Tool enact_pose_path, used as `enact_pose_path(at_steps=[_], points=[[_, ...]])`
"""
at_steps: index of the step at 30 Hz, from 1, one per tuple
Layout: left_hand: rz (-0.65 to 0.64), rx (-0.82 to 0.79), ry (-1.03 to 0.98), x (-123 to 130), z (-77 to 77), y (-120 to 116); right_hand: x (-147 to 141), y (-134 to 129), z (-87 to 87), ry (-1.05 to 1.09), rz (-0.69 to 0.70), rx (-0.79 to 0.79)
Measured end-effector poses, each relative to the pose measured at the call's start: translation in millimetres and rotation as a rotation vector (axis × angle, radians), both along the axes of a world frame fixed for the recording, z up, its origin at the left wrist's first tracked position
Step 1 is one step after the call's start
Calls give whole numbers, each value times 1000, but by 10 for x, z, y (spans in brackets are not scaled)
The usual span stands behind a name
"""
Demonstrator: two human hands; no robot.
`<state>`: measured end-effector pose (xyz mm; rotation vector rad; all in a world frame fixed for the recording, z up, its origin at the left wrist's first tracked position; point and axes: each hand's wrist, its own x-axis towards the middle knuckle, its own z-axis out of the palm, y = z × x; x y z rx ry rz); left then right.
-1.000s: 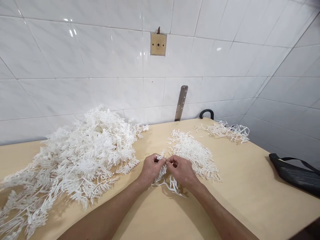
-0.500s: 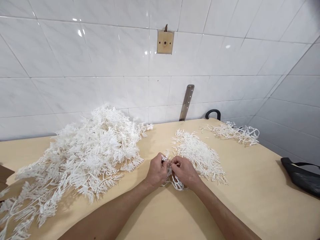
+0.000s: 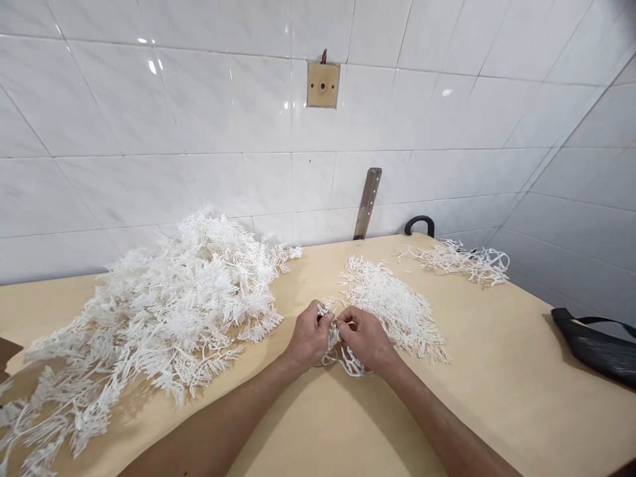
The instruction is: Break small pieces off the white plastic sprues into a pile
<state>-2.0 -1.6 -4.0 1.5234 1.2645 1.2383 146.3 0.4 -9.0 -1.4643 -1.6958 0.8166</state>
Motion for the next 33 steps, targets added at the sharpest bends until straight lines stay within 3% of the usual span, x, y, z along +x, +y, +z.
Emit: enact_pose_path(at_steps=[6, 13, 15, 19, 21, 26, 33], points=[[-81, -16, -95, 9, 59, -37, 116, 63, -6, -74, -127, 87], [-36, -107, -229, 4, 6, 9, 390, 126, 153, -93, -439, 251], [-29, -136, -271, 2, 6, 14, 359, 91, 168, -30, -344, 212], [-17, -162, -318, -2, 25, 26, 157, 11, 110, 186, 16, 20], [-1, -150, -317, -6, 28, 36, 76, -6, 68, 236, 96, -28], [-3, -162, -334, -16, -4, 58, 56, -4, 21, 282, 187, -104], [-13, -123, -316, -14, -38, 80, 96, -2, 28, 310, 212, -128]])
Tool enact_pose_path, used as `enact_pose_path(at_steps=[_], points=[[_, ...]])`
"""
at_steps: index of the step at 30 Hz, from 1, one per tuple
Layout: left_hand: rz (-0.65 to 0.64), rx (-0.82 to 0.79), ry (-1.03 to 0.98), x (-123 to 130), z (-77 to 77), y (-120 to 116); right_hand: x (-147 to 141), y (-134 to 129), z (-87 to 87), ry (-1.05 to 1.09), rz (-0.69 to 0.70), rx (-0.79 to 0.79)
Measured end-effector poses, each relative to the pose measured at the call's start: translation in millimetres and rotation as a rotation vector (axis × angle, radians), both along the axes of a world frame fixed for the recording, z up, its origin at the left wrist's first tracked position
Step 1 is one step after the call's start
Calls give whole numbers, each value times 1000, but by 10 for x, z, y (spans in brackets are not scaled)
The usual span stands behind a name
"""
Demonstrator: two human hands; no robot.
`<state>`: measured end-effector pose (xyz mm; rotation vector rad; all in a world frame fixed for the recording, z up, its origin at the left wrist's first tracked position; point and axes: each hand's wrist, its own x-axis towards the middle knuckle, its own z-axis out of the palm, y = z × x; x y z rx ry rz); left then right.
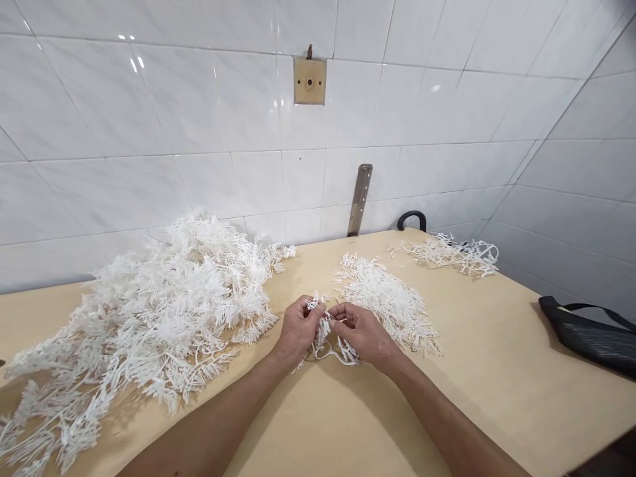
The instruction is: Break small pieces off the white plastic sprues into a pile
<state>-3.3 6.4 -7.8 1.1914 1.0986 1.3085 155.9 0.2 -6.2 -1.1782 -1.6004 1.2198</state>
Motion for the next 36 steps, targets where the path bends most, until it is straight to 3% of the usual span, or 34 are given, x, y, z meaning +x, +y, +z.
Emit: enact_pose_path(at_steps=[7, 16, 22, 25, 30, 36], points=[[7, -21, 49, -1, 68, -41, 26, 42, -26, -120, -92, 12], [21, -114, -21, 7, 134, -67, -65, -44, 69, -339, -210, 300], [82, -98, 27, 22, 68, -43, -135, -60, -7, -478, -249, 539], [109, -22, 125, 35, 57, -56, -174, -40, -43, -470, -270, 424], [139, 224, 253, 41, 120, -115, -94, 51, -36, -423, -422, 134], [-117, -37, 90, 21, 128, -124, 200, 161, 49, -293, -675, 241]])
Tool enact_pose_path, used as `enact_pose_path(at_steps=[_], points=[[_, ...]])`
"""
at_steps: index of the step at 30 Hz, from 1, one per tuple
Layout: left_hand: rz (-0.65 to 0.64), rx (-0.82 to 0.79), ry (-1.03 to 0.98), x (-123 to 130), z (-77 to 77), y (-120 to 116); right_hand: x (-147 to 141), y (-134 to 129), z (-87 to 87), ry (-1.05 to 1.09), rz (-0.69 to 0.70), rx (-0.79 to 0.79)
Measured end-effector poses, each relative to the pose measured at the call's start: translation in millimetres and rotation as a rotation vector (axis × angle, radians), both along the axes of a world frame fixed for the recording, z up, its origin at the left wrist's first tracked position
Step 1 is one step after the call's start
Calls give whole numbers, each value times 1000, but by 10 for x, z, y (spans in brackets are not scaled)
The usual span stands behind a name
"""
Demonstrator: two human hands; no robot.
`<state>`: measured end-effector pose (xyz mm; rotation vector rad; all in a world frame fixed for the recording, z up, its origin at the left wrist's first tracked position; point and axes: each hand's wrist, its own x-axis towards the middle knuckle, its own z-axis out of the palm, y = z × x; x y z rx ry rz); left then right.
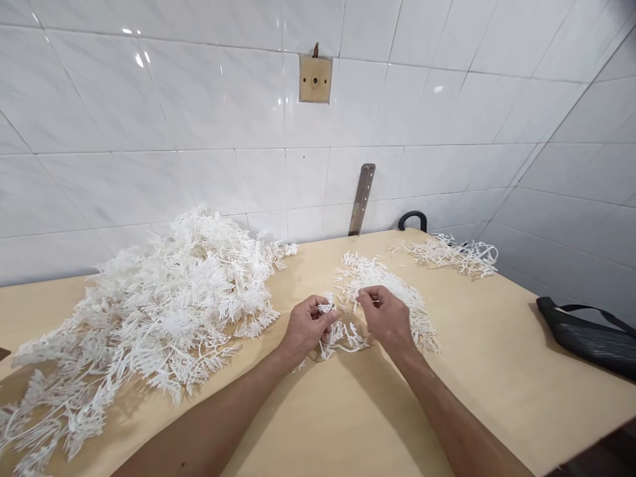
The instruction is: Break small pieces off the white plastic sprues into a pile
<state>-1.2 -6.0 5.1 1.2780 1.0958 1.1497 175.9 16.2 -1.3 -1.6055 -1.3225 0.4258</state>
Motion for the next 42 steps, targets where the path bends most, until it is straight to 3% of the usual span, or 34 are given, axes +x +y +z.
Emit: enact_pose_path(at_steps=[5, 10, 12, 16, 20, 24, 29, 33, 37, 42], points=[[-69, -39, -27, -6, -21, 26, 265, 68, 8, 35, -127, 90], [-176, -71, -43, -1, -33, 19, 385, 58, 55, -72, -141, 97], [-216, -79, -49, -3, -39, 15, 351, 20, 102, -82, -14, 98], [-261, -70, -57, -9, -37, 13, 206, -94, 195, 29, 422, -23], [-281, -92, -41, -12, -5, 3, 117, -161, 223, 75, 660, -97], [-294, -95, -44, -15, 14, -4, 111, -144, 182, 99, 732, -116], [-298, -105, -32, -26, 43, -21, 107, -98, 111, 87, 699, -133], [-227, -96, 55, -20, 57, -49, 109, -77, 78, 122, 670, -130], [-84, 74, 249, 1, -20, -63, 110, -84, 83, 201, 662, -158], [173, 626, 589, 0, -97, -84, 74, -103, 99, 268, 654, -176]])
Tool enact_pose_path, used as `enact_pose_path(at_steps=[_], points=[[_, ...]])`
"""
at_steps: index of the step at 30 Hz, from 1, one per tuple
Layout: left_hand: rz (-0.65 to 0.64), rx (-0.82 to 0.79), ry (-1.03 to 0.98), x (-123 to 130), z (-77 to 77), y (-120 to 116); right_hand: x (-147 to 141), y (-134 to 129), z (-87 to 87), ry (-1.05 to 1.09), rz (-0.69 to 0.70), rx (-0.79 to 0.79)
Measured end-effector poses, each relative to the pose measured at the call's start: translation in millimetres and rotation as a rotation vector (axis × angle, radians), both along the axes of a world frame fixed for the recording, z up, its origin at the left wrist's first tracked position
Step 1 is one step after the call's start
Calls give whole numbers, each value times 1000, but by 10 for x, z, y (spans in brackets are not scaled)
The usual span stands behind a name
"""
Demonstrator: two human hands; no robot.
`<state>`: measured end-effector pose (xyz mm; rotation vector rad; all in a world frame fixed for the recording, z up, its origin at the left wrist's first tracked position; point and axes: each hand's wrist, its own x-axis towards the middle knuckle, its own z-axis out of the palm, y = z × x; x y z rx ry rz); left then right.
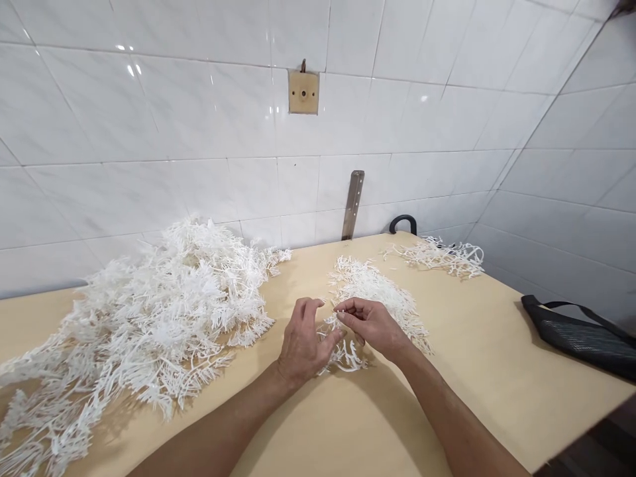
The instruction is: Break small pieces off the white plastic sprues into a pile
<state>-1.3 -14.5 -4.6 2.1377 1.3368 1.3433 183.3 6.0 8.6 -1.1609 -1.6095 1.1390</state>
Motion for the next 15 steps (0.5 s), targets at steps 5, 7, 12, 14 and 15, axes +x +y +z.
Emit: enact_pose_path(at_steps=[5, 7, 12, 14, 15], points=[[49, 244, 201, -2, 24, -24, -43, -5, -10, 9, -6, -17], [63, 243, 289, 7, 17, -27, -51, -4, -21, 1, -17, -11], [105, 171, 377, 20, -41, -12, -72, -6, -36, -2, -46, 7], [107, 158, 374, 17, -53, -3, -83, -12, -33, -12, -46, 14], [102, 158, 371, 16, -54, -1, -88, -15, -30, -20, -48, 27]])
